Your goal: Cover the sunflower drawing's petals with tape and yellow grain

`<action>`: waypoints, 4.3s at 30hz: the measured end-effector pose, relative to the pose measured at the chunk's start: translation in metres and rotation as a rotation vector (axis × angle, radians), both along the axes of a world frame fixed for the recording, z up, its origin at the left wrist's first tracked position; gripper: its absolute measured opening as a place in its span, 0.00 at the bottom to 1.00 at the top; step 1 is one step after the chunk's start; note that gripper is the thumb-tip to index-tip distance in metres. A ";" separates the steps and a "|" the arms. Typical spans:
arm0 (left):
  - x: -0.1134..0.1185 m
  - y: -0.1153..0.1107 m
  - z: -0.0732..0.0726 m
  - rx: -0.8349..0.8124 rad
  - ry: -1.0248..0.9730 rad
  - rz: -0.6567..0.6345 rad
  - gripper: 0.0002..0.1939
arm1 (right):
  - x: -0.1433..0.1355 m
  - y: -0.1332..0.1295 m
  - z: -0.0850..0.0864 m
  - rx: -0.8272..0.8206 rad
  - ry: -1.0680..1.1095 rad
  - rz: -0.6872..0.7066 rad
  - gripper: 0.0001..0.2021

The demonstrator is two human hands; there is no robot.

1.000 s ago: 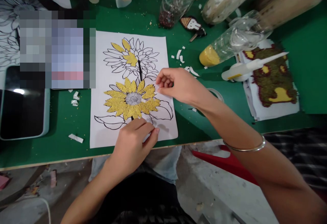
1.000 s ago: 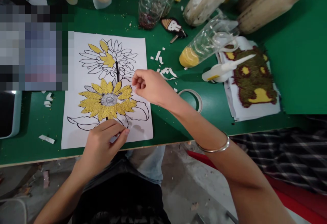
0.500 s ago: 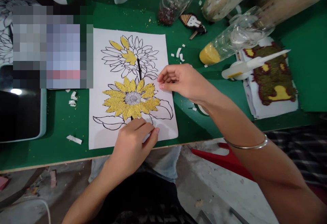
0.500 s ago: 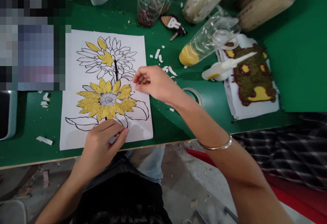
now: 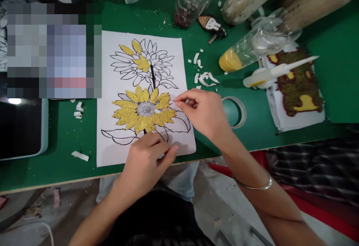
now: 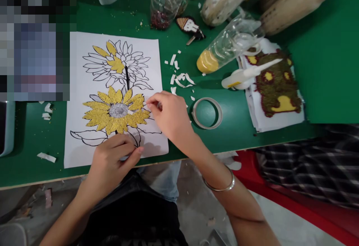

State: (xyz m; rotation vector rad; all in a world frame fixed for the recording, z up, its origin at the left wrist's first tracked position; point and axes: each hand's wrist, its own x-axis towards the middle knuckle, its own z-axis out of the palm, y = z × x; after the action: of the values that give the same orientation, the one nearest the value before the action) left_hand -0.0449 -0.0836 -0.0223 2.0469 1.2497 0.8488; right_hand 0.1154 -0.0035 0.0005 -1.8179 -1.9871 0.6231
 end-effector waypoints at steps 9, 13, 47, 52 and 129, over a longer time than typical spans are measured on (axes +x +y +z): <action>-0.002 0.000 0.000 -0.012 -0.045 -0.003 0.15 | -0.010 -0.012 -0.011 0.053 0.038 -0.127 0.07; -0.002 0.001 0.000 -0.025 -0.060 -0.015 0.15 | -0.012 -0.015 -0.013 0.108 -0.003 -0.126 0.07; -0.002 0.000 -0.002 -0.010 -0.053 -0.003 0.16 | -0.009 0.016 0.000 -0.166 -0.135 0.052 0.06; -0.002 0.000 -0.002 -0.005 -0.056 0.003 0.16 | -0.008 0.013 -0.002 -0.119 -0.107 0.039 0.06; 0.002 0.000 0.000 -0.006 -0.017 0.023 0.16 | 0.024 0.048 0.007 -0.040 -0.359 0.790 0.10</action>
State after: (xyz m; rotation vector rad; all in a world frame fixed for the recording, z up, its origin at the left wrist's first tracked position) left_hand -0.0428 -0.0840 -0.0227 2.0203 1.2668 0.8701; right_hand 0.1390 0.0448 0.0073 -1.1620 -2.9730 0.5650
